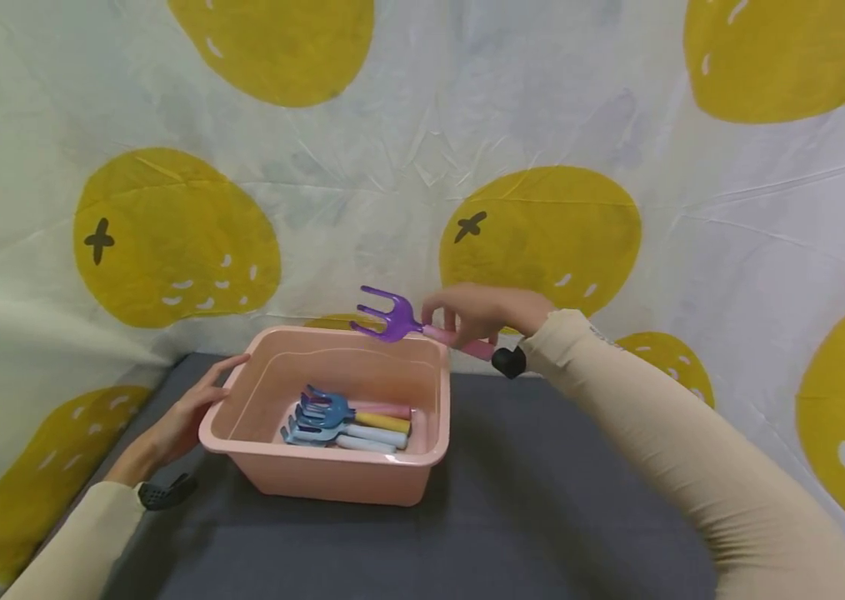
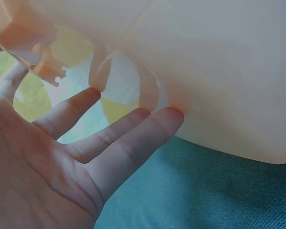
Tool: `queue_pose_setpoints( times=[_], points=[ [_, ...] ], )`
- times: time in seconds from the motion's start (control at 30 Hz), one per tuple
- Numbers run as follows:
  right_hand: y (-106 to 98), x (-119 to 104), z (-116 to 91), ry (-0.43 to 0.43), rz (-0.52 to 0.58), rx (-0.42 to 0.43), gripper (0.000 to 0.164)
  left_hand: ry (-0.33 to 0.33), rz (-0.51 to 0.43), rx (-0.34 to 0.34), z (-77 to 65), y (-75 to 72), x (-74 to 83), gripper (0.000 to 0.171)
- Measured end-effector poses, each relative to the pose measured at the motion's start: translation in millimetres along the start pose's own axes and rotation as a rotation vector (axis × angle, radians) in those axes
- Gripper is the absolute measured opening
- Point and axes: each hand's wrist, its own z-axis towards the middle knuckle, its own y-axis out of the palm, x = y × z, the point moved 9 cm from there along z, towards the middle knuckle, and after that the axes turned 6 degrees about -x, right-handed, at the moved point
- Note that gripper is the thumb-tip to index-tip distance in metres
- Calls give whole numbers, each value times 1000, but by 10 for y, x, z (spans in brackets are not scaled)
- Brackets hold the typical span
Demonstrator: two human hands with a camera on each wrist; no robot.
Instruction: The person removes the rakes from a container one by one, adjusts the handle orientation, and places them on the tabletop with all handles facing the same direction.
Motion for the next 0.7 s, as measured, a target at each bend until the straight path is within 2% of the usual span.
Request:
queue_pose_setpoints(
  times=[0.13,0.27,0.47,0.7],
  points=[
    [-25,273,-260,66,73,48,49,4,-7,11,-18,-4,-4,63],
    [5,488,-487,90,119,83,48,-5,-10,6,-24,-2,-8,64],
    [143,841,-731,159,240,101,46,-10,-13,-19,-52,-4,-36,64],
    [348,1249,-1040,177,389,154,49,-13,-6,-36,-58,-30,-67,63]
  ],
)
